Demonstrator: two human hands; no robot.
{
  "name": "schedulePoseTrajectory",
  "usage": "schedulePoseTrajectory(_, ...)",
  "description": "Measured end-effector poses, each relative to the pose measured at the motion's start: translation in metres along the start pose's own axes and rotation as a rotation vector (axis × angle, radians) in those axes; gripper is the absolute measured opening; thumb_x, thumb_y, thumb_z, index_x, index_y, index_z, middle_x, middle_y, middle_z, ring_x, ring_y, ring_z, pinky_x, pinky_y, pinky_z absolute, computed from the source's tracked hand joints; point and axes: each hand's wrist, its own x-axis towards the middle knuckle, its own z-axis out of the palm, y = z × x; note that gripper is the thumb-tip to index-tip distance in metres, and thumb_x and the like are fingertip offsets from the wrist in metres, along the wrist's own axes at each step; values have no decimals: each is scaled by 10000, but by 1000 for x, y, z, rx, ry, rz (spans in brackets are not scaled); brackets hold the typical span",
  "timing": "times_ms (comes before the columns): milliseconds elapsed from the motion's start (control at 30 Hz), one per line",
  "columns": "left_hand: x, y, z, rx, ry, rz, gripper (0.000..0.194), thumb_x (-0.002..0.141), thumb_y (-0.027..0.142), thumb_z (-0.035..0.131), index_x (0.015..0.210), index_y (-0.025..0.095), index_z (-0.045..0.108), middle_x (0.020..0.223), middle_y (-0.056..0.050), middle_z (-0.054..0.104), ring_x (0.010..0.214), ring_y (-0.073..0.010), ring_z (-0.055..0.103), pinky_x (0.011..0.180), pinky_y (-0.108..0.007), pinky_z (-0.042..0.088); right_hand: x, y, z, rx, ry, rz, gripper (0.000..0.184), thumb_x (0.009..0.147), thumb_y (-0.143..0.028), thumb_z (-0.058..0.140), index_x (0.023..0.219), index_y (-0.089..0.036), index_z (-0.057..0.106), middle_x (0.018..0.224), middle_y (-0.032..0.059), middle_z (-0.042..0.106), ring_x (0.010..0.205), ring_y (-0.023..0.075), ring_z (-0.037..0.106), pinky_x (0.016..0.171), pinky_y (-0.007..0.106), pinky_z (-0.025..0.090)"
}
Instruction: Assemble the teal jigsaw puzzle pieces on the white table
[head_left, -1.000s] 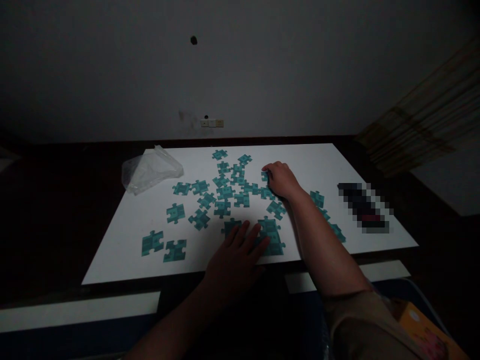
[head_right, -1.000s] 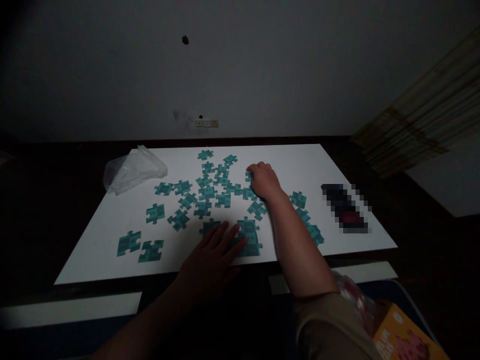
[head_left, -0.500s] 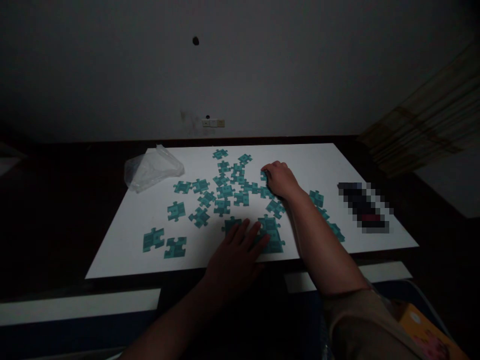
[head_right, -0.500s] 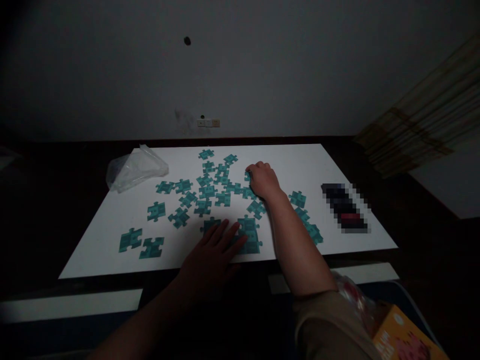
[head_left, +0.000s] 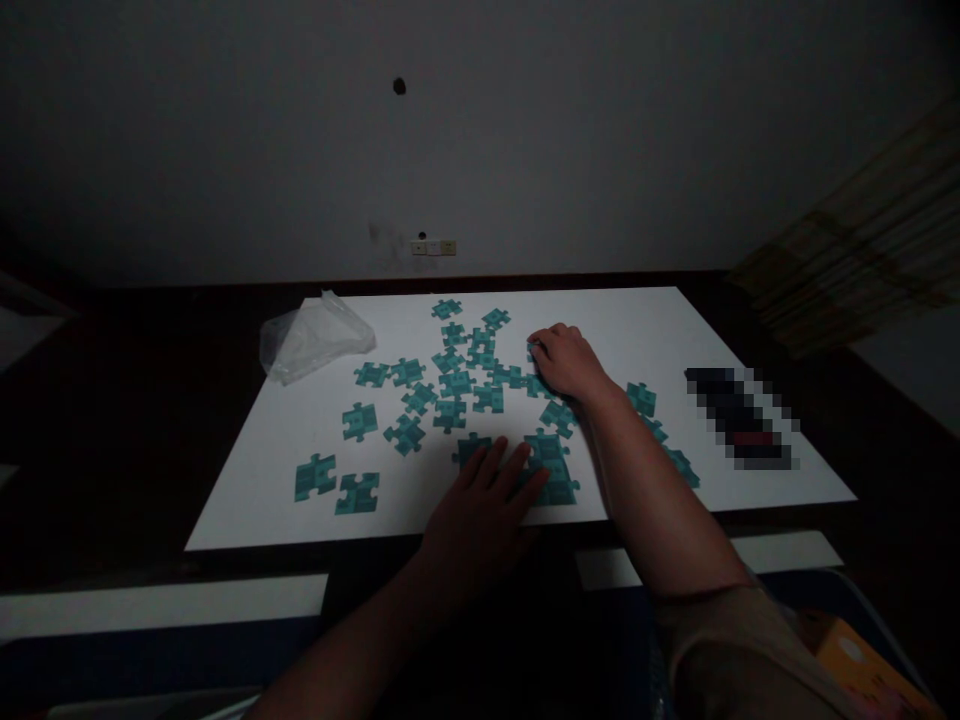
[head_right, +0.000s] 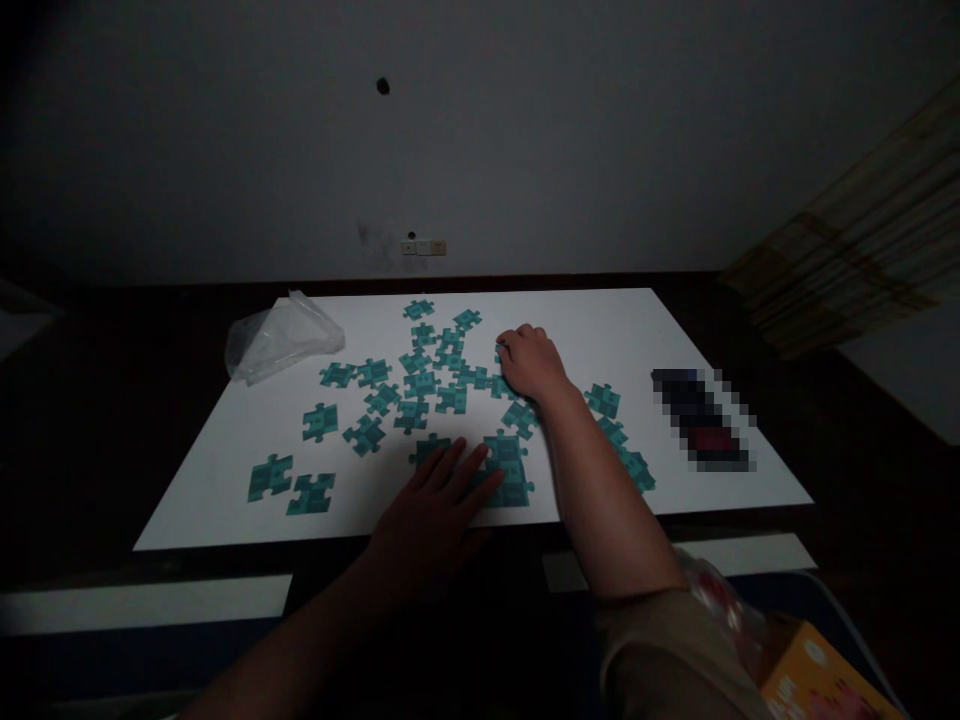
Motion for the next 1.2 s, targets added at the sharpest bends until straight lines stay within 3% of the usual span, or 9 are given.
schedulePoseTrajectory(867, 0, -3, 2, 6, 1, -11, 756, 1161, 631, 686, 1846, 356, 524, 1971, -72, 396, 1807, -424, 428, 1412, -628, 502, -1, 6, -5, -14, -56, -50, 431, 1172, -268, 551, 1512, -239, 814, 1456, 195, 743, 1332, 391, 630, 1204, 513, 502)
schedulePoseTrajectory(1200, 0, -2, 0, 16, 15, -16, 757, 1155, 639, 693, 1842, 362, 536, 1958, -68, 428, 1796, -410, 454, 1408, -608, 511, -1, 4, -5, -20, -63, -56, 437, 1164, -254, 544, 1503, -222, 817, 1457, 216, 756, 1352, 412, 634, 1181, 529, 519)
